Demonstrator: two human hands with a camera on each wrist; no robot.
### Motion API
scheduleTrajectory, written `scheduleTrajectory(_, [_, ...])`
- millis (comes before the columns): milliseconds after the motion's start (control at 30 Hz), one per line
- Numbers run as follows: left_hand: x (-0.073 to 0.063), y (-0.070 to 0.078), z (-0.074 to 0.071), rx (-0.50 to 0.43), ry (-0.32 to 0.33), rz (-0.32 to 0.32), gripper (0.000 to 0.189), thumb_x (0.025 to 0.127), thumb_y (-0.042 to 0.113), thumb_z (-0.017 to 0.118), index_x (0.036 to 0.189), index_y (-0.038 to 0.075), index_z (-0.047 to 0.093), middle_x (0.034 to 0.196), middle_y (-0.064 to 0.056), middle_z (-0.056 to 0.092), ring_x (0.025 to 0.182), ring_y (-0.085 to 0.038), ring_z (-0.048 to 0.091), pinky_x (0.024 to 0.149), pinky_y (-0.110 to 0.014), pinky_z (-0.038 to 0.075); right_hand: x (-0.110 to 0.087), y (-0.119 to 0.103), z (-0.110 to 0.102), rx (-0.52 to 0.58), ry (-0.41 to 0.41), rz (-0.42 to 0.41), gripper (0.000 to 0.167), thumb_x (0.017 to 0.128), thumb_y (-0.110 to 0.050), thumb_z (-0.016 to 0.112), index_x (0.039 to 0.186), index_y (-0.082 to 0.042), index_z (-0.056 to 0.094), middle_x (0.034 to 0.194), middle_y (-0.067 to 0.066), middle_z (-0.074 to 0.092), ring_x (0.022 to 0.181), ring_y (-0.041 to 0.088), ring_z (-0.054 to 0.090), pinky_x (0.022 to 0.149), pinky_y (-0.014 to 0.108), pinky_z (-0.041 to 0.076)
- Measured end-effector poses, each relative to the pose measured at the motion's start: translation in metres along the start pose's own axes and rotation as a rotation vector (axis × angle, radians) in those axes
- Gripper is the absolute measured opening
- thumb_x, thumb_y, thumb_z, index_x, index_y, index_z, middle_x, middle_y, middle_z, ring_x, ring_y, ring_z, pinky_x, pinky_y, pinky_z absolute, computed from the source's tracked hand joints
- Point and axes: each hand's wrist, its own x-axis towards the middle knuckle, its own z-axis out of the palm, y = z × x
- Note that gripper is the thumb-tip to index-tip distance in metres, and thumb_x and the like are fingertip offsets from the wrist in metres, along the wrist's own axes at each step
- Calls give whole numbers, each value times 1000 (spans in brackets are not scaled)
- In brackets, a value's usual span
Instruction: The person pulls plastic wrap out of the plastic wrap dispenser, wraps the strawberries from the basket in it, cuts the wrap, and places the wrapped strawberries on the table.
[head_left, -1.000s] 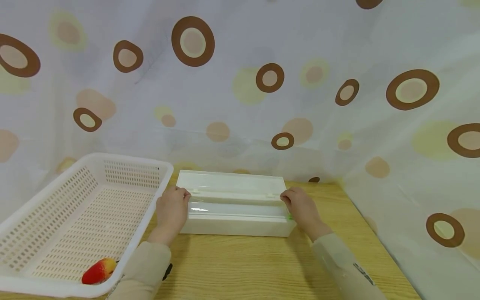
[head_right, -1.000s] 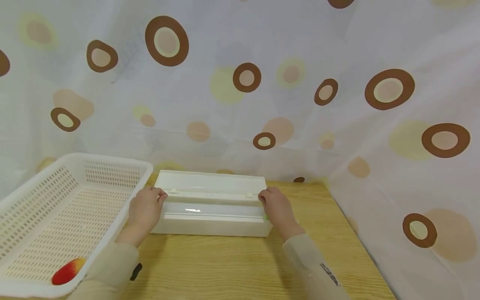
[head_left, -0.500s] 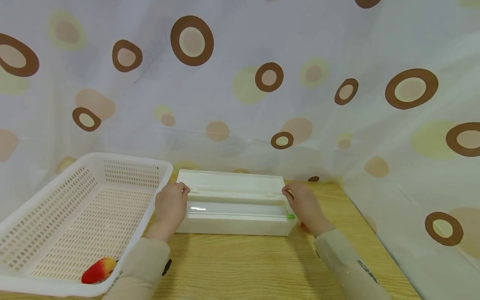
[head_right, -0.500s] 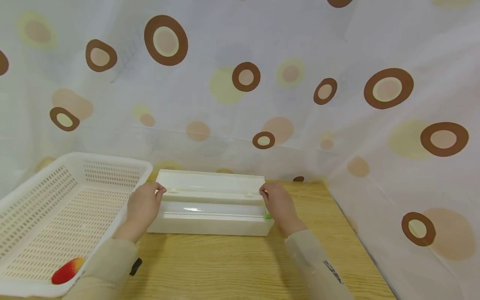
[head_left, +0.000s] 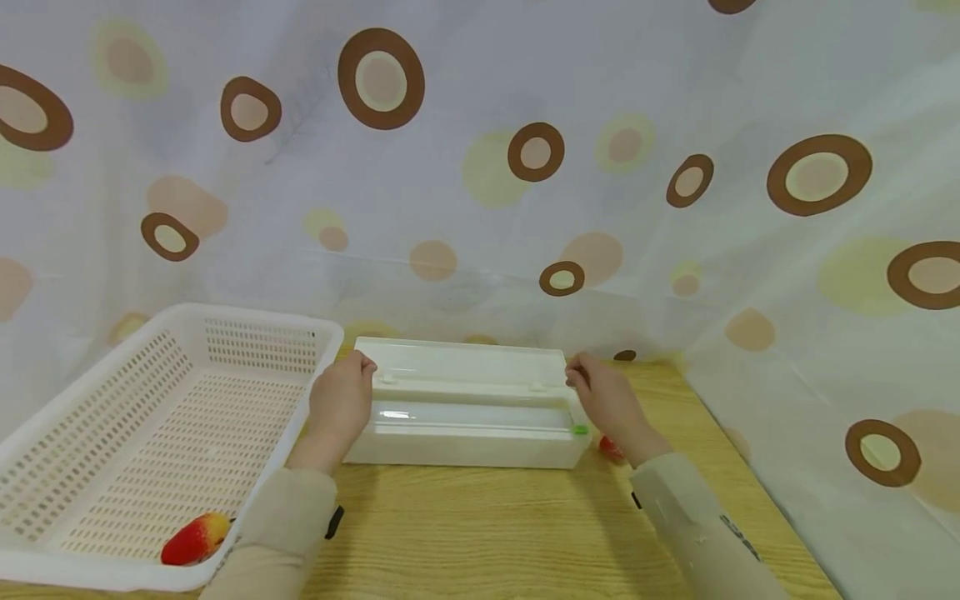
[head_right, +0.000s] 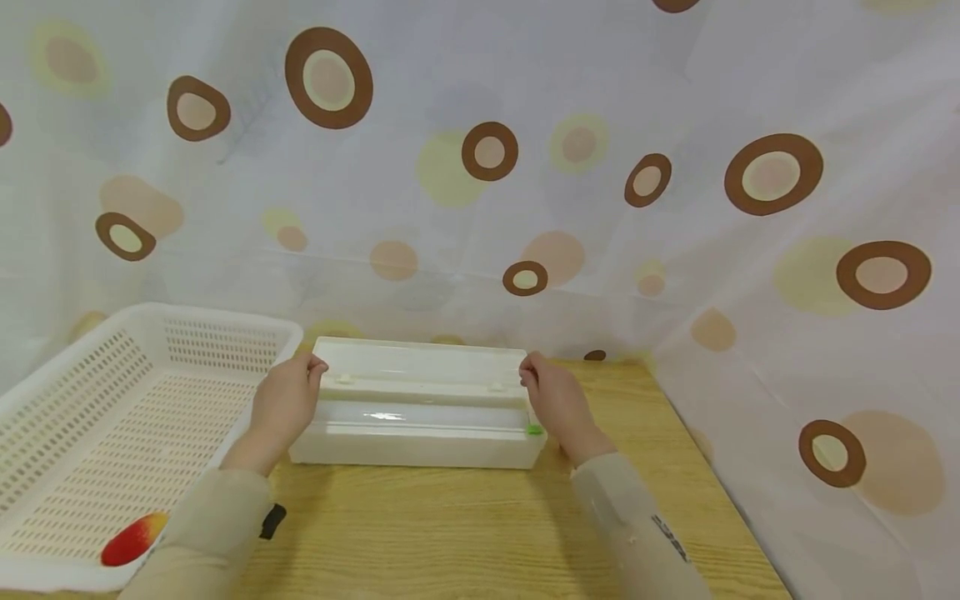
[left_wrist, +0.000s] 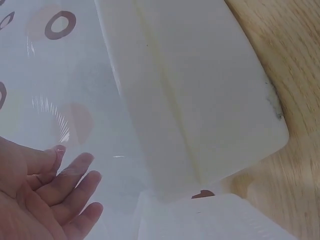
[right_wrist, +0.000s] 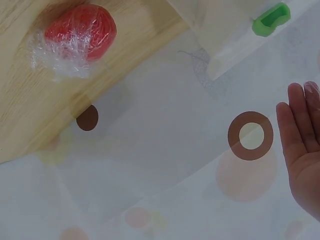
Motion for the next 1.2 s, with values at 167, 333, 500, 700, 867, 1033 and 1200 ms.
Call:
scheduleTrajectory(167, [2,2,-5,-25,-19,-22,20,97,13,47,97,-4,58,90,-16,69,74,-31,65,64,-40,50,0,-5,-7,2,-11,10,9,95,-10,52,97,-1,56,84,13,66,78,24,63,75,42,52])
scheduleTrajectory(333, [5,4,-7,-66,-4,-39,21,98,14,45,98,-2,58,95,-16,70,81,-33,66,66,-42,50,1,-9,-11,45,0,24,10,95,-10,51,96,-1,56,84,14,66,77,24,63,74,40,52])
scheduleTrajectory(500, [6,5,-10,-102,4,-42,21,98,13,44,100,-3,57,96,-17,69,80,-33,65,66,-41,51,2,-11,-15,76,27,20,11,95,-10,51,94,-2,58,82,12,65,74,21,59,67,34,48])
scheduleTrajectory(700, [7,7,-14,-115,27,-17,19,98,10,44,99,-5,56,94,-19,68,71,-29,62,60,-36,48,3,-13,-18,79,41,28,12,96,-11,50,94,-2,58,80,11,64,71,21,56,64,31,45])
scheduleTrajectory(867, [8,9,-16,-138,62,1,18,97,9,45,99,-5,56,92,-19,69,76,-33,64,63,-39,50,4,-15,-21,86,66,23,12,96,-10,50,94,-2,58,79,11,63,71,20,55,65,32,45])
scheduleTrajectory(1033, [9,9,-18,-117,81,8,19,98,11,45,100,-4,57,91,-17,69,76,-32,64,61,-40,49,6,-17,-24,95,81,22,13,96,-9,50,95,0,59,80,13,64,71,21,55,65,32,45])
scheduleTrajectory(1200, [12,10,-19,-55,141,27,19,97,15,49,98,0,61,89,-11,71,75,-31,64,61,-43,47,7,-19,-27,118,93,29,13,96,-9,49,96,1,57,80,14,61,70,20,51,62,28,42])
